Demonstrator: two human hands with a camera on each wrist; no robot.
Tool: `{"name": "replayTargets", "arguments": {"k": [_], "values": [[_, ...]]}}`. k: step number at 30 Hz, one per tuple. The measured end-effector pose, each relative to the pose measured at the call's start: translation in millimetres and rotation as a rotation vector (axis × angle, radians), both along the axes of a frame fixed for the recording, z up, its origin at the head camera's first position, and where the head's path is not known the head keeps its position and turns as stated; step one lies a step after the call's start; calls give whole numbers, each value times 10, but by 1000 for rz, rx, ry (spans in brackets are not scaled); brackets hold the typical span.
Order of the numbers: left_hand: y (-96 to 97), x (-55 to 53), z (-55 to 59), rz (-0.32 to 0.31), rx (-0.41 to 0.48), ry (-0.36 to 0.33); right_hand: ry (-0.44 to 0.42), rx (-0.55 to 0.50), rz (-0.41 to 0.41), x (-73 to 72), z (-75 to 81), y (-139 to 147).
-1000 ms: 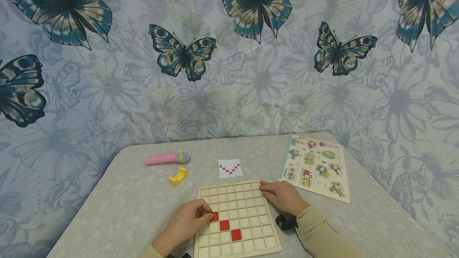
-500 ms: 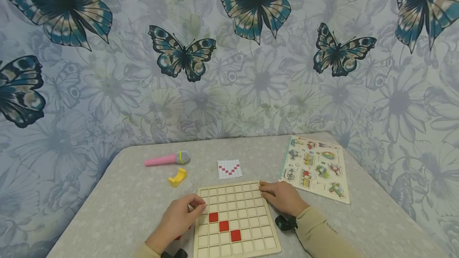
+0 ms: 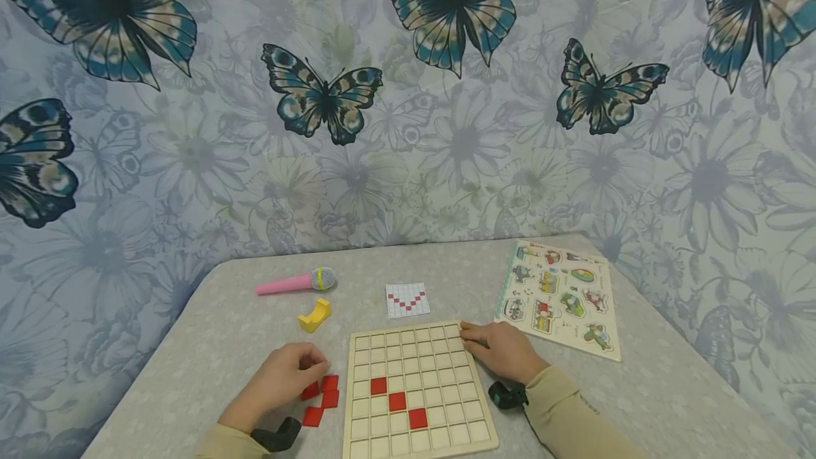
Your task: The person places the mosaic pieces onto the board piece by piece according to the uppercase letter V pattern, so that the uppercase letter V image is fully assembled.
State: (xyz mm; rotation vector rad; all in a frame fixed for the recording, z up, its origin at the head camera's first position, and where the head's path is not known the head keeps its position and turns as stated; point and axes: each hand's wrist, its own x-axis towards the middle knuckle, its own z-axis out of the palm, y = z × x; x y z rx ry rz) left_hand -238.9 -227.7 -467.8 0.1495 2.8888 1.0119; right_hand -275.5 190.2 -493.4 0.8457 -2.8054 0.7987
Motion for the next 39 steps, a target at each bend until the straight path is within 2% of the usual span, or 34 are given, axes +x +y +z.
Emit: {"name": "replayTargets", "arguments": {"k": [12, 18, 23, 29, 31, 36, 39], "values": [[-181, -6, 14, -164, 64, -100, -44, -19, -13, 17, 29, -21], [-365, -13, 20, -282, 151, -169, -51, -9, -22, 26, 35, -31], [-417, -26, 30, -314, 186, -205, -51, -15, -25, 28, 44, -38], [-417, -26, 21, -282, 166, -158, -46, -20, -30, 31, 42, -40], [-410, -37, 8, -235, 151, -125, -42, -16, -33, 36, 38, -39], [-362, -75, -22, -61, 97, -65, -32, -14, -31, 48, 41, -37], [-329, -71, -21, -18, 75, -30, -35, -24, -28, 50, 48, -36]]}}
